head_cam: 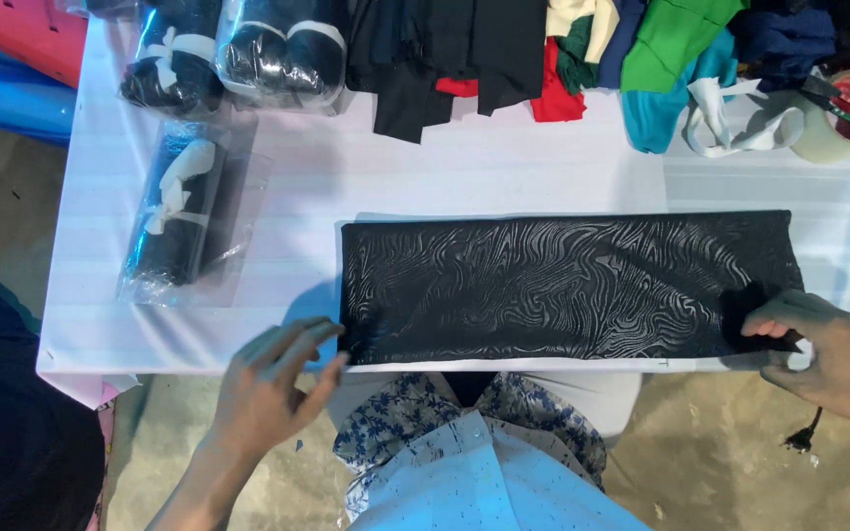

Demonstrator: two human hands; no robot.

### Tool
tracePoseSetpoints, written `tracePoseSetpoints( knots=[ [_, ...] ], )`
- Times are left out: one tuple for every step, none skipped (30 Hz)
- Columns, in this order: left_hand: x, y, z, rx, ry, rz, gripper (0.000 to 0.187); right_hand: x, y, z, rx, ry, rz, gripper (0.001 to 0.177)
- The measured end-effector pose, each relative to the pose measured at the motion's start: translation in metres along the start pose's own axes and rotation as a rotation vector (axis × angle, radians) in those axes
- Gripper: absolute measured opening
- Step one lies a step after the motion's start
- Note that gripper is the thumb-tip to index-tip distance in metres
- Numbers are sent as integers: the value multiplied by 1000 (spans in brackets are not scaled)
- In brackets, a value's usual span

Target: Folding and rolling a piece of black patterned fabric and securing it with a white tie.

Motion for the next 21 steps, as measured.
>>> tracePoseSetpoints(
  knots=[
    [2,3,-3,0,-2,0,33,-3,2,3,1,-1,0,45],
    [3,9,-8,34,-18,-1,33,-4,4,2,0,-76,19,42],
    [4,15,-12,68,-34,-1,33,-5,7,1,1,-151,37,40],
    [4,16,-19,74,-42,-3,33,-32,13,-4,10,-154,38,40],
    [5,16,-27,67,-59,11,36,-65,22,-8,116,24,78,30],
    [8,17,-33,54,-76,27,40,-98,30,-8,223,197,113,22],
    [9,16,-43,55,-82,28,40,-131,32,-11,228,192,114,22],
    [13,14,-53,16,-144,18,43,-165,34,-11,231,257,40,32],
    [17,11,-63,-23,-206,7,48,-199,36,-12,235,321,-35,43],
    [21,6,-70,-23,-205,12,48,-219,35,-15,232,319,-33,43],
    [22,-2,-78,-84,-154,22,52,-239,34,-18,221,347,-37,52],
    [22,-8,-87,-143,-105,25,58,-261,34,-24,216,378,-43,62],
    [18,-17,-87,-140,-107,22,58,-265,32,-36,220,379,-41,62],
    [13,-28,-88,-180,-61,-18,65,-271,27,-45,193,403,42,69],
    [7,-39,-90,-220,-14,-59,74,-276,22,-55,164,426,124,77],
    [8,-41,-89,-222,-24,-59,74,-267,18,-59,169,418,122,77],
    [6,-43,-88,-230,2,-86,77,-259,12,-63,167,380,227,82],
    [4,-44,-88,-235,28,-114,81,-251,7,-69,166,343,334,88],
    [4,-44,-90,-235,19,-116,81,-246,10,-71,173,335,333,88],
    [4,-44,-89,-226,36,-89,83,-238,11,-71,165,301,305,91],
    [4,-44,-87,-217,54,-62,85,-231,11,-71,157,267,276,94]
  ],
)
Point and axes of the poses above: each hand's wrist, its own z-axis away from the middle knuckle, its own y-axis out of the back of the hand, x = y × z, the point moved 4 cm from there along -z, towards the middle knuckle, and after that the axes turned 15 degrees about -x, right-handed, at the moved point
